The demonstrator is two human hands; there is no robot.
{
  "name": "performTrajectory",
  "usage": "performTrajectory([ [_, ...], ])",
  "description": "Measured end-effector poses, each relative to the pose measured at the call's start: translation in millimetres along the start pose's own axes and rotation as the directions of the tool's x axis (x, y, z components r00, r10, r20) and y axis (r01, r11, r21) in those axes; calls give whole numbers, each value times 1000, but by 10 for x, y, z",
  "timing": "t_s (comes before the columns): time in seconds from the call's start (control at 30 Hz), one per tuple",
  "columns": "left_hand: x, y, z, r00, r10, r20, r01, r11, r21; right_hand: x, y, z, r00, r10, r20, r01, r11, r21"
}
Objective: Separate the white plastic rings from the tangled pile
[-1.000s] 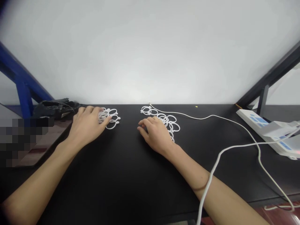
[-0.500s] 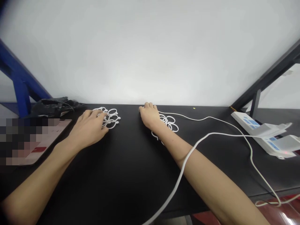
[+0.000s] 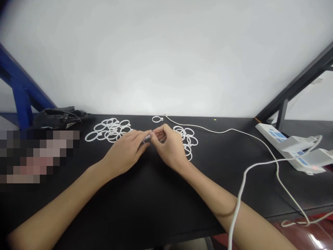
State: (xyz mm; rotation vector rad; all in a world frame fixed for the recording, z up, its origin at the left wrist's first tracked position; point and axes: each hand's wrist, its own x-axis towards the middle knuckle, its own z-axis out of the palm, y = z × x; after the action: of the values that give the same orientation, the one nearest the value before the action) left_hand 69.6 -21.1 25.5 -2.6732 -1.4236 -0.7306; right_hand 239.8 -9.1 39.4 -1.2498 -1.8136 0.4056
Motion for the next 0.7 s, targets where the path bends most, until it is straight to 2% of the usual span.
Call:
performTrajectory([
  [0.07, 1, 12, 17, 1000, 2, 10, -2, 1000, 6, -41, -8, -14, 997, 66, 25, -68, 996, 60],
  [0.13, 4, 2, 16, 1000, -20, 7, 20, 1000, 5, -66, 12, -22, 996, 71, 51, -76, 993, 95],
  [0.23, 10, -43, 0, 999, -41, 5, 41, 999, -21, -100, 60, -24, 995, -52, 82, 45, 995, 91],
  [0.33, 18, -98, -14, 997, -75, 4, 75, 995, -62, -117, 99, -26, 967, -216, 139, 212, 976, 39],
  [0.43, 25, -118, -24, 993, -114, 16, 115, 987, -114, -107, 130, -25, 940, -286, 188, 286, 958, 28],
  [0.6, 13, -56, -40, 993, -119, -14, 114, 974, -194, -81, 168, -3, 957, -260, 129, 259, 966, 26],
  [0.7, -9, -35, -38, 997, -67, -35, 59, 981, -183, -78, 169, 7, 977, -201, 76, 200, 979, 28],
])
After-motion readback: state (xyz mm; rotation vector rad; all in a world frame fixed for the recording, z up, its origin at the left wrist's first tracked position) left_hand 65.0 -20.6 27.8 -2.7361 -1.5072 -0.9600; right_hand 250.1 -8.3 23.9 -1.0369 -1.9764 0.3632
